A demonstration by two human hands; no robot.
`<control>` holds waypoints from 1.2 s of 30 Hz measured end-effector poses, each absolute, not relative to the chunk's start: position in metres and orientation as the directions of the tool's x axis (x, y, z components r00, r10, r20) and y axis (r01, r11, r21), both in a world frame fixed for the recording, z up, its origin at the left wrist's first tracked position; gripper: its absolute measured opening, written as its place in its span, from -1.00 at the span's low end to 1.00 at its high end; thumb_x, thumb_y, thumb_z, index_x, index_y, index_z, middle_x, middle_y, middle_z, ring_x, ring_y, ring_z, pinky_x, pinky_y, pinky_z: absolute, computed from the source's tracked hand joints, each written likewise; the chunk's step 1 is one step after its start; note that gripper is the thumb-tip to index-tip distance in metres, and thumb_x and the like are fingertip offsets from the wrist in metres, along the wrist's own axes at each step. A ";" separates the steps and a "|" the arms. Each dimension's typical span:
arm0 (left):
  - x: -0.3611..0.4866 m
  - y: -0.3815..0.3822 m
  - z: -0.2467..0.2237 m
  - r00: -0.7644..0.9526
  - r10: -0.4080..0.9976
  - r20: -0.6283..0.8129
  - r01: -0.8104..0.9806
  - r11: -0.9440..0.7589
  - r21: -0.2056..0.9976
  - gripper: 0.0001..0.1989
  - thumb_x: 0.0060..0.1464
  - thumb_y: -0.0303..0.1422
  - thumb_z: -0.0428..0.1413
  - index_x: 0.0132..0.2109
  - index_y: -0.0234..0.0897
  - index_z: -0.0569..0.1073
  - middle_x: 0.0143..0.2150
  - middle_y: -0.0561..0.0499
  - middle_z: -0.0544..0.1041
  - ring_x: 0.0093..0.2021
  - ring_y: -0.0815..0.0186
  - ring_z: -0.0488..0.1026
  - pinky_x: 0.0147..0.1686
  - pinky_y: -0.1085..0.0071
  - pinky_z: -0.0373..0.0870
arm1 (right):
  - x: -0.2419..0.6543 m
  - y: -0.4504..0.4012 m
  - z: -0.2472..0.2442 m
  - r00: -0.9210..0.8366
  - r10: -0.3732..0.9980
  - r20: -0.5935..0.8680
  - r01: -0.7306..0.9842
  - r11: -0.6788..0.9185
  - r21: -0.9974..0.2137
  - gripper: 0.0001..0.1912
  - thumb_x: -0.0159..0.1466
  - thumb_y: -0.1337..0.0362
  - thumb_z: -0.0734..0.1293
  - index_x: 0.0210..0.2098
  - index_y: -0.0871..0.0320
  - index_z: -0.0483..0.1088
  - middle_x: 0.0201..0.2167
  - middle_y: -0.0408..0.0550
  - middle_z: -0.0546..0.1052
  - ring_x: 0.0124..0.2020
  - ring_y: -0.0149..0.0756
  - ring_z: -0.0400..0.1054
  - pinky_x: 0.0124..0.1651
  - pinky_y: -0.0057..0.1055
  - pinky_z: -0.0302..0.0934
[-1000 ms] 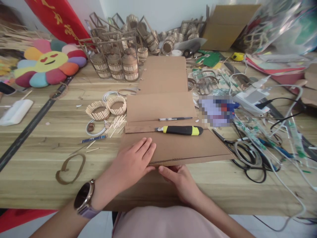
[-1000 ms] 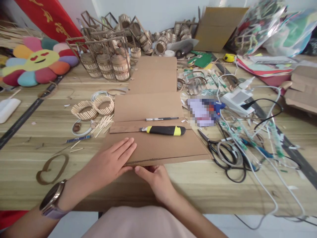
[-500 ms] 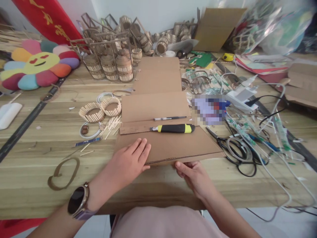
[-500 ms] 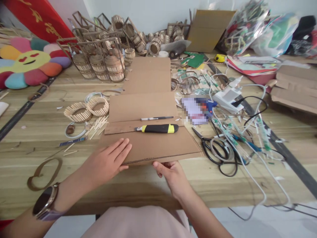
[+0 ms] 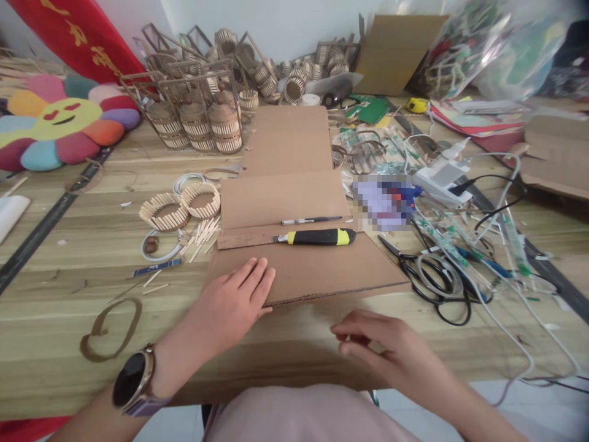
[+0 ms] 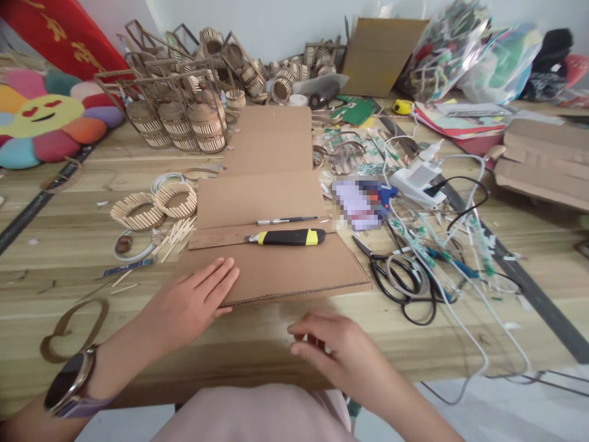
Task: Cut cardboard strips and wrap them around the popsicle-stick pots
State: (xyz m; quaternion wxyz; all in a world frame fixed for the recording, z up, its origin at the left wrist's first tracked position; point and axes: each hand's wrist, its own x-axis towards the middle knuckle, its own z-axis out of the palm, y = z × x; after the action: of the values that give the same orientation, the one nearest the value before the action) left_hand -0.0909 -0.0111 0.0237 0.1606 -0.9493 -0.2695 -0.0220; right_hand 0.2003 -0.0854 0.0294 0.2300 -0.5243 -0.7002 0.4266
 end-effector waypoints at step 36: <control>-0.101 -0.012 0.014 0.865 0.455 0.212 0.500 -0.821 -0.277 -0.45 0.25 -0.65 -0.15 0.37 -0.45 0.17 0.21 -0.33 0.47 0.22 0.08 0.44 0.07 0.23 0.48 | 0.286 -0.034 0.005 -0.763 0.609 0.215 0.641 0.756 0.134 -0.28 0.44 0.52 0.06 0.48 0.15 -0.36 0.30 0.16 0.33 0.34 -0.16 0.18 0.30 -0.12 0.24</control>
State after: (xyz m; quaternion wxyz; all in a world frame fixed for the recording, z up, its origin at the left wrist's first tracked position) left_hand -0.1013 -0.0123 0.0137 0.1632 -0.9517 -0.2510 -0.0681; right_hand 0.2857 -0.0336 0.0051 0.0793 -0.3348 -0.9336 -0.1000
